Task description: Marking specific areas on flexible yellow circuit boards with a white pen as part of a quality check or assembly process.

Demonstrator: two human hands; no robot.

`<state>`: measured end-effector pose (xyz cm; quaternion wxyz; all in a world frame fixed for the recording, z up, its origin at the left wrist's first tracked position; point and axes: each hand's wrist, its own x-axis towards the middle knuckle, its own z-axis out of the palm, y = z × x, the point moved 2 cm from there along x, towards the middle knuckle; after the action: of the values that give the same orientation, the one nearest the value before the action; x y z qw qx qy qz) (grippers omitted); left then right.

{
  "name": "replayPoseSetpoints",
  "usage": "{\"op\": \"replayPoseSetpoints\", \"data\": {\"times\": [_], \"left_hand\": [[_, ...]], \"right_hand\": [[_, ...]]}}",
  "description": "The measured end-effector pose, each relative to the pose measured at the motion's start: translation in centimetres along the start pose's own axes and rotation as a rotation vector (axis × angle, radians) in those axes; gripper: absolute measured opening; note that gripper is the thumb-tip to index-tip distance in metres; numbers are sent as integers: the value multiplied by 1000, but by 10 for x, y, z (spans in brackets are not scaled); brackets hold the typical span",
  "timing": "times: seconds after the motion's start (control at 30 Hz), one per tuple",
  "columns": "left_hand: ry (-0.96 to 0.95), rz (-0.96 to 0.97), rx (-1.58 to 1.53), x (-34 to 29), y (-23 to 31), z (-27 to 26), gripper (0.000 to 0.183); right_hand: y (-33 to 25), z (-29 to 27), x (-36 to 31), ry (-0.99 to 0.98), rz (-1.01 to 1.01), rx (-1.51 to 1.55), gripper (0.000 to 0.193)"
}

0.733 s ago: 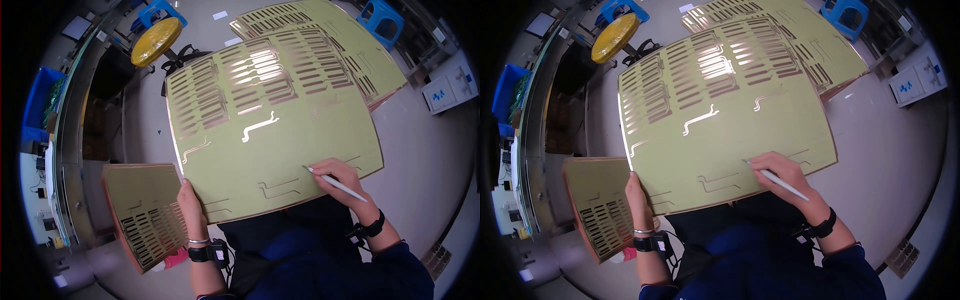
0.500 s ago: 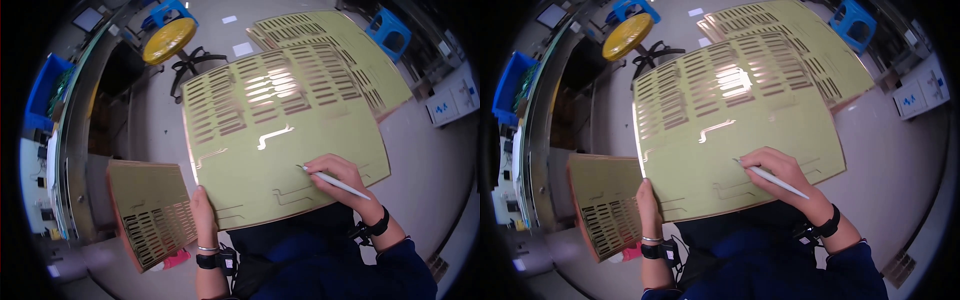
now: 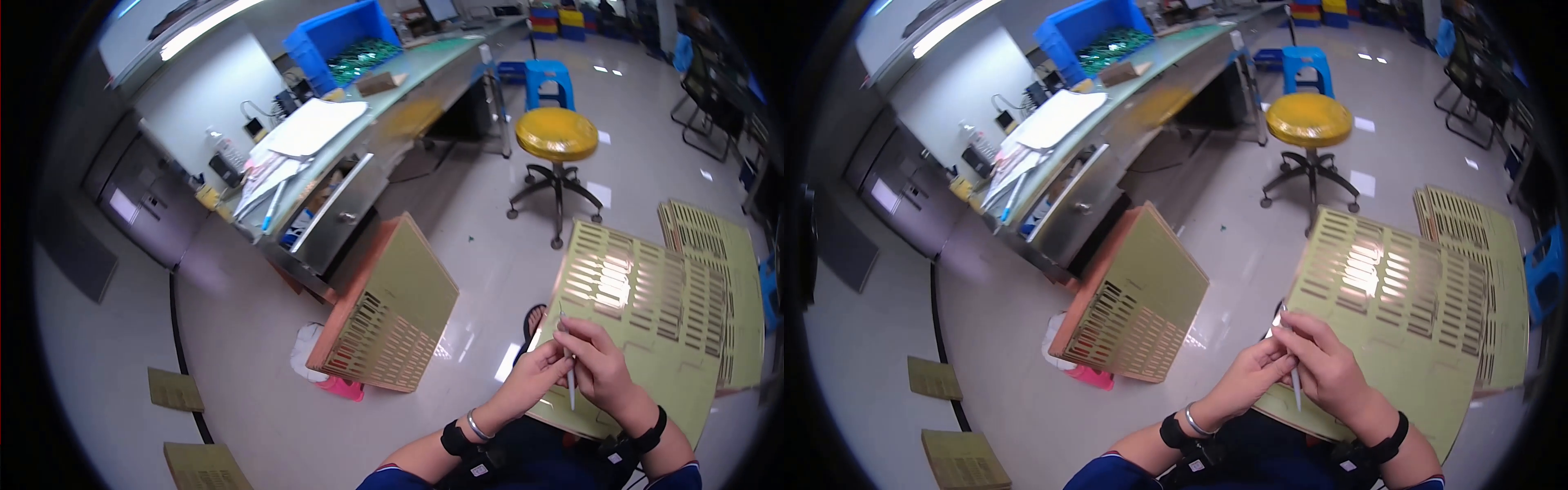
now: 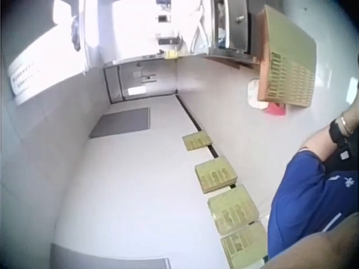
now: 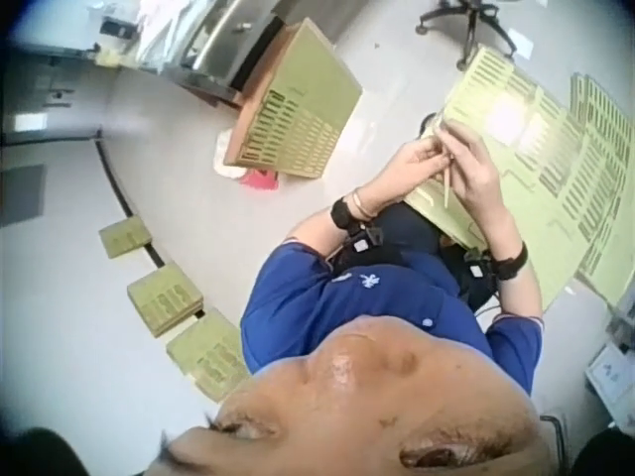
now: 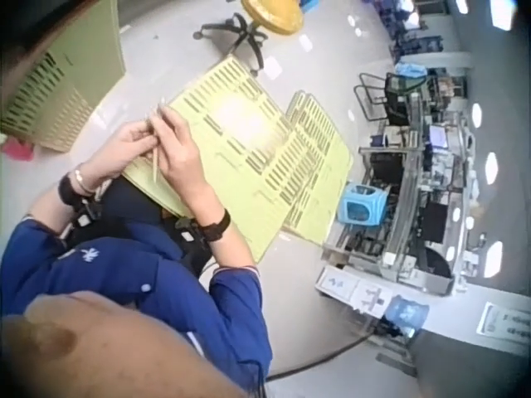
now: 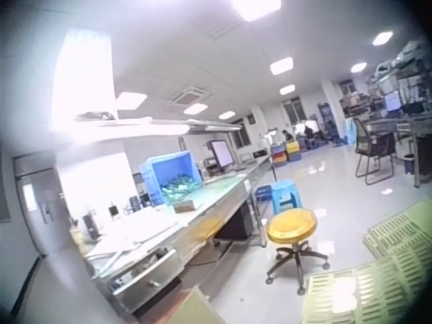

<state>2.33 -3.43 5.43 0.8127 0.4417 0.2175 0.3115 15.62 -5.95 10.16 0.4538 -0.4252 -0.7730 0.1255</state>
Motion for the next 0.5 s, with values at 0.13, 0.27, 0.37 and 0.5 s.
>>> {"op": "replayPoseSetpoints", "data": {"times": [0.13, 0.27, 0.37, 0.5], "left_hand": [[91, 139, 126, -7, 18, -20, 18], [205, 229, 219, -20, 36, -35, 17], [292, 261, 311, -28, 42, -45, 18], [285, 297, 538, -31, 43, -47, 20]], "right_hand": [[9, 12, 17, 313, 316, 432, 9], [27, 12, 46, 90, 537, 568, 21], [3, 36, 62, -2, 547, 792, 23], [-1, 45, 67, -157, 531, 757, 22]]}}
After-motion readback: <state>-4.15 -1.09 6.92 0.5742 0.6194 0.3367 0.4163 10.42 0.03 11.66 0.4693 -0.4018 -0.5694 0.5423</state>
